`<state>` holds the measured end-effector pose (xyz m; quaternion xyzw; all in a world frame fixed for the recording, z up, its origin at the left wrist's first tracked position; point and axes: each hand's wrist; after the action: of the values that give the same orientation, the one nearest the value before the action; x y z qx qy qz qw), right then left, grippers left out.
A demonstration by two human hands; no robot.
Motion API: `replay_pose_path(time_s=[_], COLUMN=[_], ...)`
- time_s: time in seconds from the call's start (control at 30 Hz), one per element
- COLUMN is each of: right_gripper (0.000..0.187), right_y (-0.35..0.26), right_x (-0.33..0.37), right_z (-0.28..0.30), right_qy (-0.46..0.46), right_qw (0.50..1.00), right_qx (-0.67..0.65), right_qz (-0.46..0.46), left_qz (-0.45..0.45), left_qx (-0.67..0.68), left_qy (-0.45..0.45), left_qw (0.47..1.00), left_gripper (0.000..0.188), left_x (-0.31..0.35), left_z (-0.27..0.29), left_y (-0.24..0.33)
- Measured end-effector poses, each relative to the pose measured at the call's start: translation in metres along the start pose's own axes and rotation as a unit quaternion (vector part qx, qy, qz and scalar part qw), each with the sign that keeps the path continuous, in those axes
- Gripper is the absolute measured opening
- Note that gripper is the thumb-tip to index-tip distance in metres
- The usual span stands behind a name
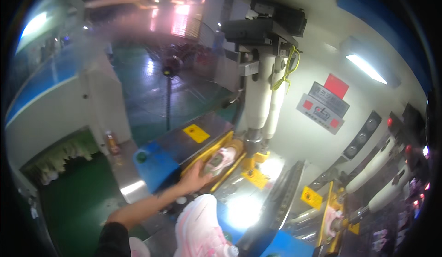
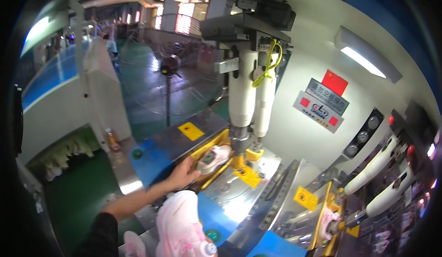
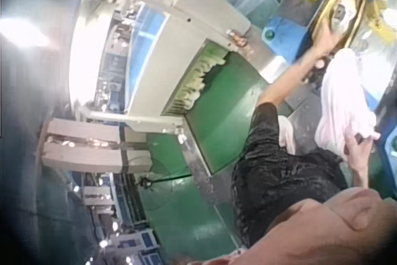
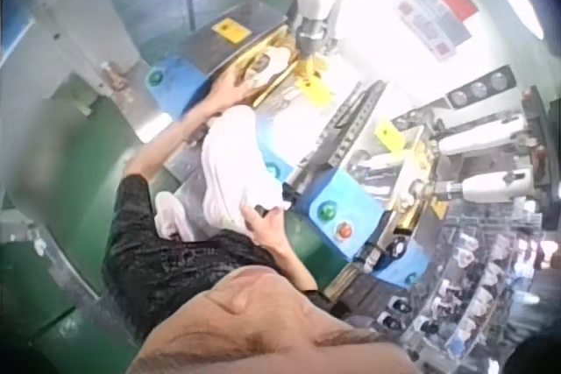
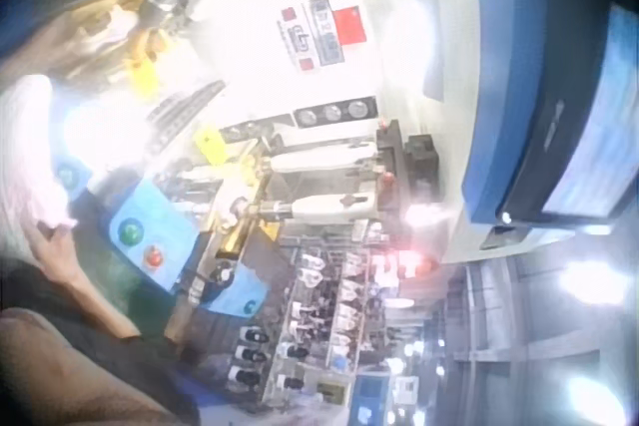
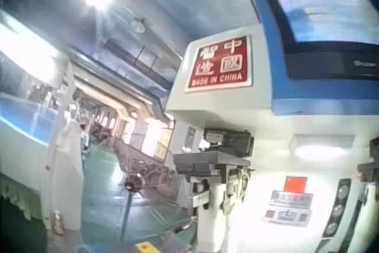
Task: The person repeatedly places shoes into a pressing machine, initiates the machine cycle, and then moves the pressed shoes onto a conveyor belt or into a cooling tunnel.
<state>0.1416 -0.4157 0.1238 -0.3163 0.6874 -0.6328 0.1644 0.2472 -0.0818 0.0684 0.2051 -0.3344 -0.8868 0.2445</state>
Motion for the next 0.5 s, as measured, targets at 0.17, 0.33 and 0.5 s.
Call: replay_pose_path(time_s=[0.17,0.33,0.5], right_gripper=[0.039,0.036,0.046], right_y=[0.005,-0.008,-0.003], right_x=[-0.020,-0.019,-0.098], right_z=[-0.004,-0.003,-0.018], right_qy=[0.011,0.120,0.147], right_qw=[0.956,0.977,0.962], right_qx=[0.240,-0.030,0.059], right_qz=[0.169,-0.174,-0.223], left_qz=[-0.278,-0.044,0.058], left_qx=[-0.156,0.149,0.508], left_qy=[-0.050,-0.212,-0.148], left_qw=[0.947,0.965,0.846], left_gripper=[0.044,0.040,0.049], left_x=[-0.124,-0.159,-0.068], left_z=[-0.074,-0.047,0.093], left_y=[-0.061,-0.052,-0.042])
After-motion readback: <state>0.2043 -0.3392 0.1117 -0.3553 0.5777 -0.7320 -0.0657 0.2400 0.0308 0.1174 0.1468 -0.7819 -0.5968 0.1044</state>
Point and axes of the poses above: each hand's wrist, its own x-axis away from the middle knuckle, its own z-axis out of the back of the hand, y = z × x, and after that the axes turned 9 degrees about -x, right-handed
